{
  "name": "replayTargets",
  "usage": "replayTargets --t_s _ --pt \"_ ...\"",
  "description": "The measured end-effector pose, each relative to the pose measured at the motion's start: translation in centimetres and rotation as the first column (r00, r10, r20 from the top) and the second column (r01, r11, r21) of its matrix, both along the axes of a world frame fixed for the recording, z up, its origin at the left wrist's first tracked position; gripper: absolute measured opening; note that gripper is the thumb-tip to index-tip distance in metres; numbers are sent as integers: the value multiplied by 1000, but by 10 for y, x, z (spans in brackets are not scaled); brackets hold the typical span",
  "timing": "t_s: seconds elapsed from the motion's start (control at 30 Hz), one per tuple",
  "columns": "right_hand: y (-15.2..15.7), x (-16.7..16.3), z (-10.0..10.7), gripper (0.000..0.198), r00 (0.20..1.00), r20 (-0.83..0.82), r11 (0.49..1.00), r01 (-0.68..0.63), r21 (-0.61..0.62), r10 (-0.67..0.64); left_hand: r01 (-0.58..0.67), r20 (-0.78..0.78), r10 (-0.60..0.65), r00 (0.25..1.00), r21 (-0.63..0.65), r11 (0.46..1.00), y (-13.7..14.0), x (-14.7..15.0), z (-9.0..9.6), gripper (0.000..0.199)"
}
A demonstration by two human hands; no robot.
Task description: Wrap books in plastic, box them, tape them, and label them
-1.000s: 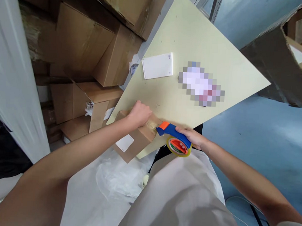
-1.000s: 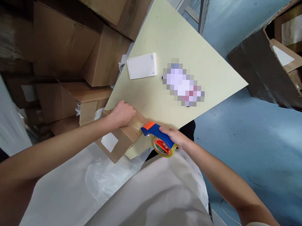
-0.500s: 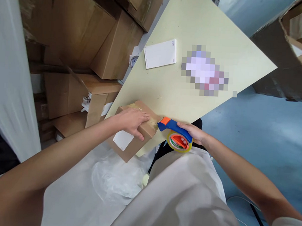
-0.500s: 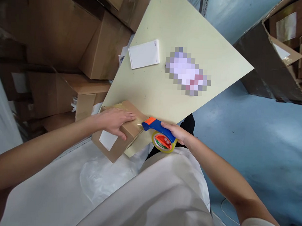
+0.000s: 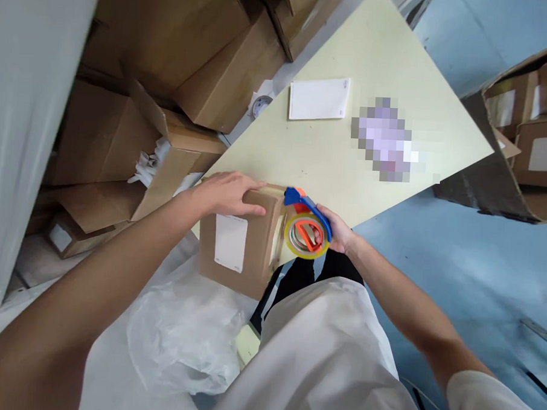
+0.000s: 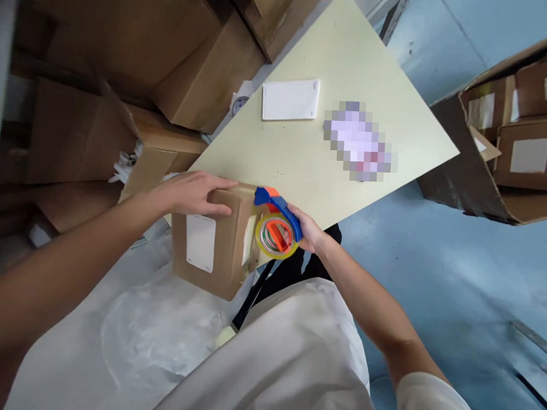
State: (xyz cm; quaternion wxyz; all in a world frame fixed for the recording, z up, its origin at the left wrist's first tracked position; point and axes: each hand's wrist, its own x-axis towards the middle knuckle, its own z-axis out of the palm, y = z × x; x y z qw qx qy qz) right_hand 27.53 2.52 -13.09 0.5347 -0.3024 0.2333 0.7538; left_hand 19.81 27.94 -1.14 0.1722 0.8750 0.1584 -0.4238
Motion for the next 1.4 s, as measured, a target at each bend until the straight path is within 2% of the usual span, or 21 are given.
replayTargets --t_s 0.1,0.17,0.3,0.47,0.73,0.83,0.93,1.07,1.1,1.17,1.23,1.3,1.33,1.4 --pt "51 38 -3 47 982 173 993 -90 83 74 -56 253 29 967 98 994 5 -5 7 64" --pt "75 62 -4 52 949 276 971 -194 137 151 -52 379 -12 925 159 986 2 -9 4 62" --pt "92 82 -3 52 908 354 944 -293 155 224 -7 428 -88 900 215 977 -5 -14 -11 68" --pt "74 65 -2 51 932 294 964 -248 93 211 -19 419 -97 903 263 965 -6 -15 -18 71" --pt "-17 22 5 35 959 83 962 -269 -37 271 -18 399 -110 910 303 953 -10 -13 -14 65" --pt "-11 21 1 33 939 77 942 -336 -6 336 -63 398 -68 915 307 950 -10 -20 -11 62" --pt "28 47 -7 33 884 141 889 -456 50 445 -201 423 41 905 341 918 -5 -34 -8 59" --pt "92 95 -8 30 737 270 755 -654 50 620 -403 502 160 850 425 810 0 -46 -8 56" --pt "104 103 -7 29 698 286 721 -692 32 657 -398 515 144 845 427 812 0 -47 -9 53" --pt "119 112 -6 27 635 304 668 -744 -6 711 -300 524 59 850 389 871 -2 -45 -11 46" --pt "122 112 -6 26 607 307 643 -765 -22 733 -177 526 -24 850 329 928 -4 -42 -16 38" --pt "115 108 -6 26 623 292 654 -757 -10 726 -147 541 -48 840 313 938 -6 -40 -21 33" --pt "108 105 -6 26 648 281 675 -738 -2 708 -156 549 -47 835 318 935 -6 -40 -23 32" --pt "91 99 -3 27 723 265 750 -662 -2 638 -169 557 -46 829 327 930 -5 -40 -26 31"
